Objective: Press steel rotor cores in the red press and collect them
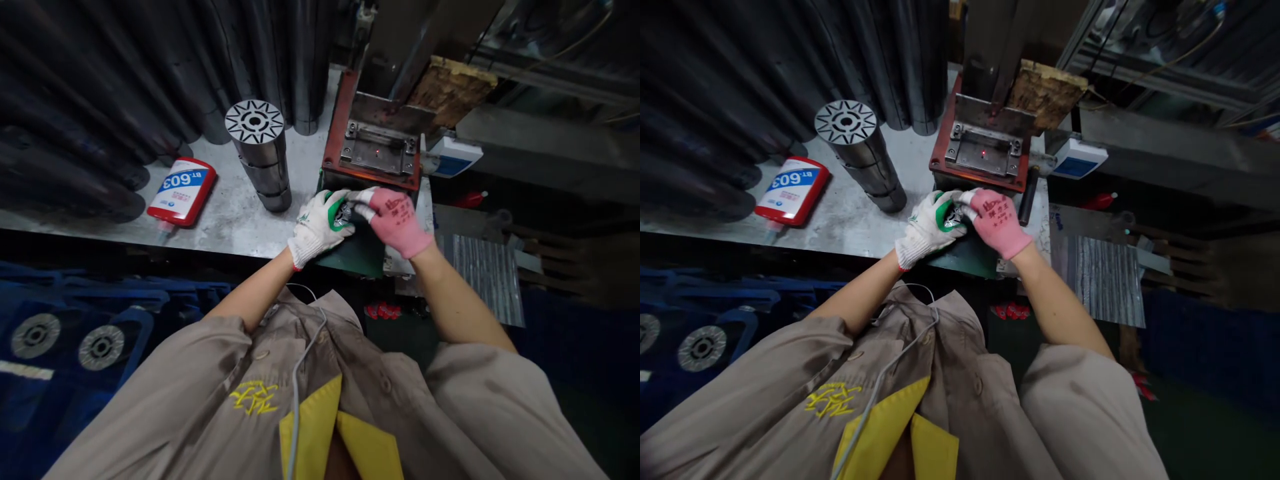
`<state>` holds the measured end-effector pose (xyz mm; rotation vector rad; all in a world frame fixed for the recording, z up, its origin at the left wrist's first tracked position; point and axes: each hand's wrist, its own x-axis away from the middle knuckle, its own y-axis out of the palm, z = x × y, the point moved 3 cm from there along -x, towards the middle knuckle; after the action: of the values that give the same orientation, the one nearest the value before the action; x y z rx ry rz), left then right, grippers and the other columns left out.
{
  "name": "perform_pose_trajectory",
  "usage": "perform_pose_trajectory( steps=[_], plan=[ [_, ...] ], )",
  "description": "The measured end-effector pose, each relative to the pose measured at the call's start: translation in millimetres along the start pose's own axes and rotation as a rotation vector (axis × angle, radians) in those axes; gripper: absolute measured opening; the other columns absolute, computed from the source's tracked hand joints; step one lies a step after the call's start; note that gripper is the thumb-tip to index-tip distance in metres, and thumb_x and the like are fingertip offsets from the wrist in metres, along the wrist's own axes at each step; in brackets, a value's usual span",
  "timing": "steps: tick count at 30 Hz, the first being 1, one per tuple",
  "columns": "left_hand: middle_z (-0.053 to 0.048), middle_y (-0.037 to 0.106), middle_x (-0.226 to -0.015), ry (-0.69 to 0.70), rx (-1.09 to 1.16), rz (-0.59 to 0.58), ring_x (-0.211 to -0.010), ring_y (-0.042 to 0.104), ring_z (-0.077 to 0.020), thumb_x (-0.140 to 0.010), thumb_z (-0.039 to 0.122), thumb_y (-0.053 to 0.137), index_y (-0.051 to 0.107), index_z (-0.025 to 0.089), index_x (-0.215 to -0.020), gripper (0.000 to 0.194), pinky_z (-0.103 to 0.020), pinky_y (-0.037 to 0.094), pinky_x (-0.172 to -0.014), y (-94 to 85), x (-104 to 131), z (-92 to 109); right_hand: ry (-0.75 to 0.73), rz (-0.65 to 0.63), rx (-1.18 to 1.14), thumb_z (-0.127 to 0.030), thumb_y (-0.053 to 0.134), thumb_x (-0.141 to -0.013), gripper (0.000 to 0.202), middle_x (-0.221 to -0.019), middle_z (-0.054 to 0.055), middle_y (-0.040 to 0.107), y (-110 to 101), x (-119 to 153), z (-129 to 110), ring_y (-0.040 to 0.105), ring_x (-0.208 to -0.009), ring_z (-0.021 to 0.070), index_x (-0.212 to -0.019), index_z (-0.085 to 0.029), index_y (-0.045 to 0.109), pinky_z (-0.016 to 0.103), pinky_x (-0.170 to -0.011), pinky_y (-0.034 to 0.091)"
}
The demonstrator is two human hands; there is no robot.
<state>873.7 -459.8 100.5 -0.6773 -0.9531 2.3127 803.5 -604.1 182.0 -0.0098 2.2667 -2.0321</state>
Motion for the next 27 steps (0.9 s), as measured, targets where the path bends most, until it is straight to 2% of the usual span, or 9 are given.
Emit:
perform_pose_trajectory(
  steps=[4, 10, 12, 15, 18, 20, 22, 24, 27],
  plan=[
    [-0.012, 0.062, -0.149, 0.141, 0.053, 0.003, -0.136, 0.059, -0.0313, -0.085, 0.048, 0.073, 0.055, 0.019, -0.151, 0.075, -0.046, 0.046, -0.12, 0.9, -3.1, -7.3, 0.009, -0.315, 0.195, -0.009, 0.045, -0.101, 0.034, -0.119, 0.015, 0.076, 18.0, -4.6, -21.5, 0.068, -0.113, 0.0275, -0.117, -0.014, 0.075, 0.036, -0.09, 0.05],
    [-0.01, 0.063, -0.147, 0.213, 0.084, -0.086, -0.139, 0.058, -0.0311, -0.08, 0.04, 0.077, 0.055, 0.023, -0.153, 0.078, -0.048, 0.043, -0.124, -2.9, -9.2, -13.2, -0.093, -0.518, 0.326, -0.004, 0.038, -0.101, 0.041, -0.114, 0.022, 0.077, -2.2, -25.2, -55.1, 0.074, -0.107, 0.0328, -0.119, -0.01, 0.074, 0.039, -0.076, 0.052],
    [-0.011, 0.063, -0.148, 0.208, 0.095, -0.101, -0.139, 0.059, -0.0317, -0.08, 0.04, 0.081, 0.056, 0.024, -0.152, 0.078, -0.049, 0.043, -0.125, -5.8, -9.5, -12.4, -0.09, -0.527, 0.321, -0.002, 0.038, -0.1, 0.041, -0.11, 0.022, 0.079, -5.3, -29.3, -58.8, 0.076, -0.105, 0.0327, -0.116, -0.01, 0.076, 0.039, -0.076, 0.053],
    [-0.015, 0.062, -0.148, 0.184, 0.108, -0.112, -0.138, 0.059, -0.0342, -0.076, 0.039, 0.086, 0.058, 0.021, -0.15, 0.081, -0.052, 0.045, -0.124, -11.1, -11.1, -11.4, -0.057, -0.43, 0.218, -0.008, 0.046, -0.102, 0.035, -0.113, 0.019, 0.08, -2.0, -24.7, -47.8, 0.076, -0.11, 0.0308, -0.117, -0.012, 0.077, 0.04, -0.085, 0.056],
    [-0.017, 0.064, -0.146, 0.143, 0.207, -0.153, -0.137, 0.061, -0.0363, -0.07, 0.039, 0.09, 0.06, 0.018, -0.148, 0.086, -0.054, 0.049, -0.12, -14.8, -14.5, -9.2, 0.085, -0.209, -0.057, -0.028, 0.063, -0.1, 0.028, -0.122, 0.013, 0.079, 6.4, -5.3, -16.8, 0.073, -0.119, 0.0307, -0.123, -0.018, 0.077, 0.044, -0.103, 0.055],
    [-0.014, 0.07, -0.138, 0.08, 0.373, -0.178, -0.127, 0.069, -0.0315, -0.078, 0.041, 0.084, 0.064, 0.02, -0.143, 0.071, -0.049, 0.057, -0.112, -15.3, -16.3, -5.2, 0.214, 0.008, -0.328, -0.035, 0.063, -0.099, 0.031, -0.128, 0.008, 0.078, 12.3, 12.7, 8.1, 0.072, -0.122, 0.0291, -0.124, -0.023, 0.077, 0.046, -0.11, 0.053],
    [-0.011, 0.075, -0.127, -0.014, 0.466, -0.128, -0.116, 0.074, -0.0266, -0.088, 0.043, 0.074, 0.069, 0.02, -0.135, 0.052, -0.043, 0.061, -0.104, -15.6, -17.0, 0.5, 0.302, 0.193, -0.594, -0.044, 0.062, -0.095, 0.035, -0.127, 0.006, 0.079, 20.3, 30.3, 28.3, 0.072, -0.122, 0.029, -0.12, -0.026, 0.079, 0.048, -0.112, 0.053],
    [-0.011, 0.076, -0.124, -0.098, 0.377, -0.05, -0.113, 0.074, -0.0275, -0.088, 0.044, 0.074, 0.073, 0.021, -0.129, 0.047, -0.043, 0.061, -0.103, -15.9, -16.9, 7.2, 0.389, 0.286, -0.765, -0.053, 0.064, -0.09, 0.041, -0.124, 0.007, 0.08, 31.8, 44.0, 40.4, 0.072, -0.121, 0.0316, -0.115, -0.025, 0.081, 0.051, -0.113, 0.053],
    [-0.012, 0.073, -0.128, -0.155, 0.144, -0.046, -0.117, 0.072, -0.0322, -0.083, 0.042, 0.077, 0.074, 0.021, -0.13, 0.052, -0.048, 0.058, -0.107, -15.9, -17.1, 16.7, 0.47, 0.284, -0.888, -0.059, 0.067, -0.082, 0.046, -0.121, 0.011, 0.08, 51.1, 54.0, 42.5, 0.072, -0.121, 0.0345, -0.108, -0.023, 0.082, 0.056, -0.114, 0.051]
  ],
)
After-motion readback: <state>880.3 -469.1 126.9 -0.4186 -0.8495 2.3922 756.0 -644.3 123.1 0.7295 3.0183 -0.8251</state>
